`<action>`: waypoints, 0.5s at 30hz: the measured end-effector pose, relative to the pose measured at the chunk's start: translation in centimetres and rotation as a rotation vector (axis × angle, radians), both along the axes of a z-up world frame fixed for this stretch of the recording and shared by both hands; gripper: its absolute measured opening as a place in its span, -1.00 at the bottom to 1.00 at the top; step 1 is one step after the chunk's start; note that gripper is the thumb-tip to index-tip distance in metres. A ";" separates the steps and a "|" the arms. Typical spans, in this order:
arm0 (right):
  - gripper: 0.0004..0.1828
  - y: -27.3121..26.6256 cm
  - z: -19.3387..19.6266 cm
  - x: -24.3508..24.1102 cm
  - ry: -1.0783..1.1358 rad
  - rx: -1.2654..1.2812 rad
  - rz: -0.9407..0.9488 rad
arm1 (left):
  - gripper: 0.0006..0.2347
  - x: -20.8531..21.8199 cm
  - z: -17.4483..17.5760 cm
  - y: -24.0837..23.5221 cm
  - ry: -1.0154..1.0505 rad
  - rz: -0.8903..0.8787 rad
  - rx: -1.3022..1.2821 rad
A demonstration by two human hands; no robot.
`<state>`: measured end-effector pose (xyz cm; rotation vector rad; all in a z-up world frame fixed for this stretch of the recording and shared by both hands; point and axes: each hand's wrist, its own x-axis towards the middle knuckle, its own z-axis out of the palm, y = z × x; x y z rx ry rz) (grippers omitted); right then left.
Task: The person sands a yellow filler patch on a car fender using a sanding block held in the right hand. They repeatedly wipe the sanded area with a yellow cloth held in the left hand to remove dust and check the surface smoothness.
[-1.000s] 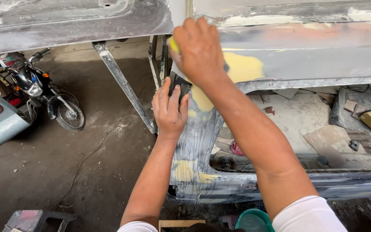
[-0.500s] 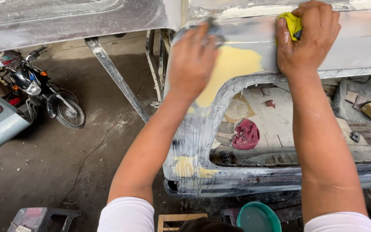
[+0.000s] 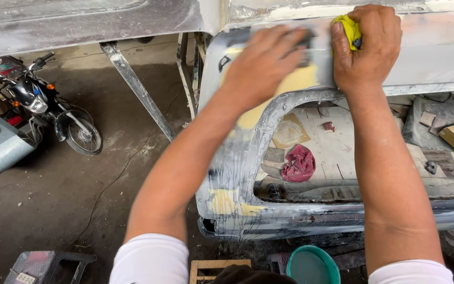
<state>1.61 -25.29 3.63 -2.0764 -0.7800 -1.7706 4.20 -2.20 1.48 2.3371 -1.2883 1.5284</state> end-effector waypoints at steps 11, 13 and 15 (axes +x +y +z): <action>-0.88 0.6 -0.5 0.5 0.016 0.012 -0.011 | -0.71 -3.4 0.1 8.9 0.018 0.079 -0.143; -0.87 1.3 -0.8 0.8 0.015 0.009 -0.032 | -0.69 -2.6 0.2 6.0 0.003 0.084 -0.144; -0.86 1.9 -0.9 0.9 0.045 0.025 -0.051 | -0.71 -1.4 0.6 1.8 -0.039 0.024 -0.145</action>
